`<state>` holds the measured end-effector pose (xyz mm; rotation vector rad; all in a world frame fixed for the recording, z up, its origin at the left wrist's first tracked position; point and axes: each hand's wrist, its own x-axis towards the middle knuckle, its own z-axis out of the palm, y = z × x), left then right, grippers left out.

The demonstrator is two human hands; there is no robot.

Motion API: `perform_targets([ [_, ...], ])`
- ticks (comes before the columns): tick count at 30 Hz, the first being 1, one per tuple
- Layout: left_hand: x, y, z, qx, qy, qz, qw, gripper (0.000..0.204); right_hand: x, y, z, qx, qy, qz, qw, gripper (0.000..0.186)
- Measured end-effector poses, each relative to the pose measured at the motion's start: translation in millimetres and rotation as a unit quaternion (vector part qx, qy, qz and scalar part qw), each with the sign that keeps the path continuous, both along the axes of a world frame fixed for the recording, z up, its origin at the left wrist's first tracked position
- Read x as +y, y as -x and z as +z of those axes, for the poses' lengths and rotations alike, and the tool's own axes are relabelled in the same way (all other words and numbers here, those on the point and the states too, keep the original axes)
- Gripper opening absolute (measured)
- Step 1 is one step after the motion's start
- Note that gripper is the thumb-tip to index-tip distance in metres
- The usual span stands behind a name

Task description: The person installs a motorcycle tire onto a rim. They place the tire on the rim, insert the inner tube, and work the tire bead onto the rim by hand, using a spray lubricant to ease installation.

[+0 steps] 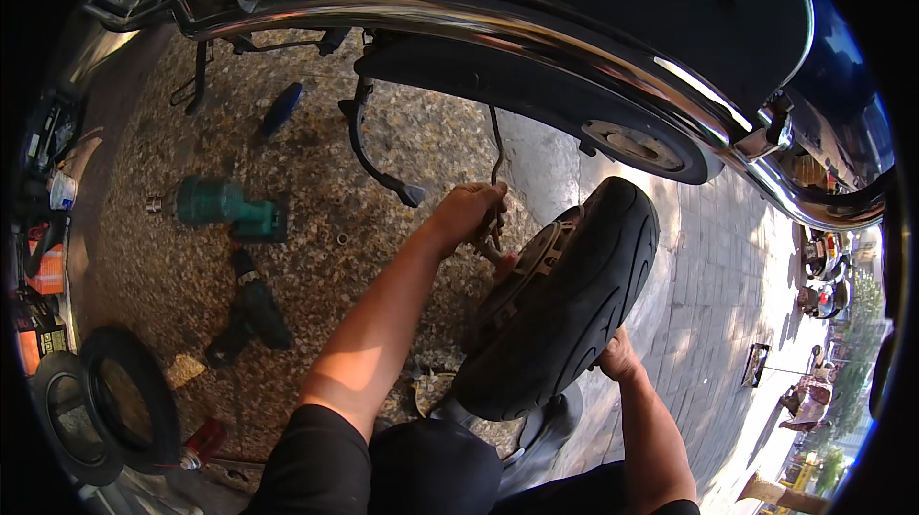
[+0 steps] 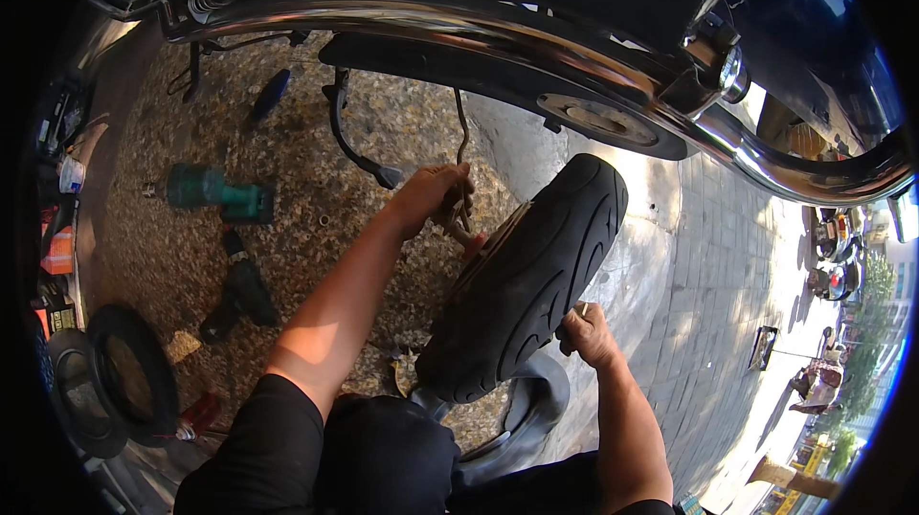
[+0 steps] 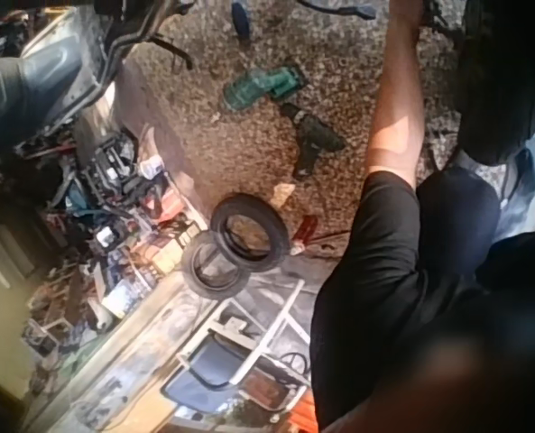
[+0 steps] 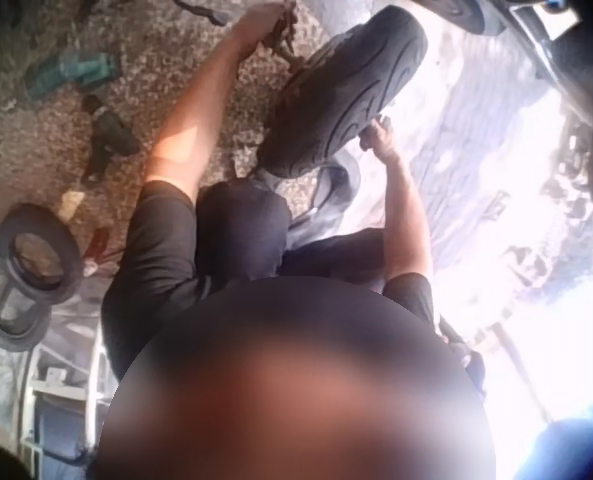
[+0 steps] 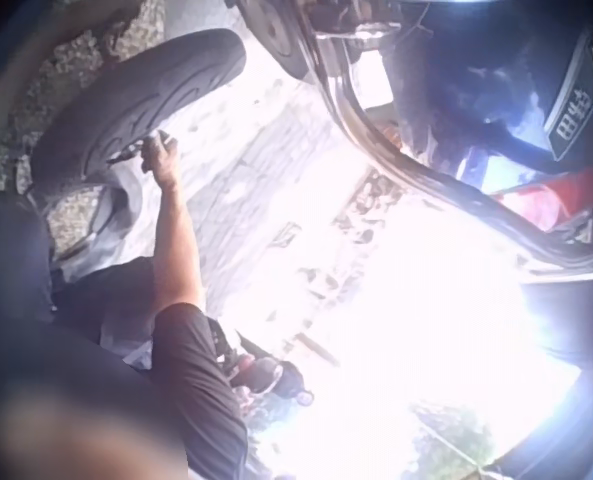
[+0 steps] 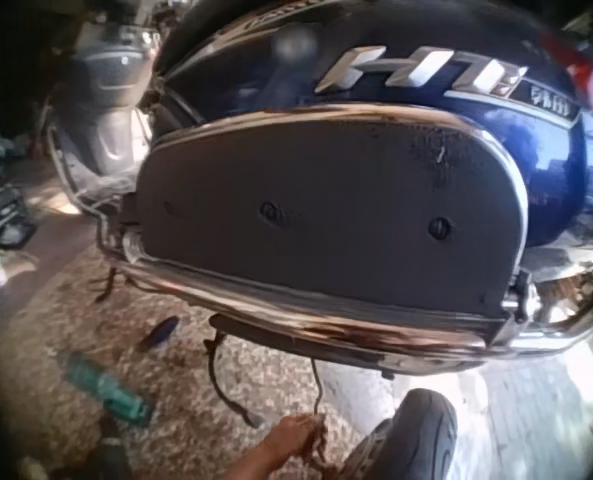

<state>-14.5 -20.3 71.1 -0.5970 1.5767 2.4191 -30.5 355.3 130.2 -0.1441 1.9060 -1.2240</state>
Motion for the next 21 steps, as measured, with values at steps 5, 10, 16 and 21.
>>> perform_targets([
  [5,6.2,12.1,8.9,0.045,-0.147,0.062,0.986,0.035,17.4,4.5,-11.9,0.076,-0.014,0.032,0.996,0.051],
  [10,22.7,24.9,13.1,0.048,-0.209,0.200,0.956,0.029,13.5,10.4,-15.3,0.035,0.008,-0.001,0.999,0.049],
  [16,44.8,41.0,29.0,0.029,-0.144,0.300,0.943,0.031,24.4,13.6,-25.6,0.033,0.052,0.006,0.998,0.065],
  [21,38.3,41.8,26.3,0.015,-0.039,0.245,0.969,0.036,21.9,17.4,-21.9,0.031,0.040,0.007,0.999,0.060],
])
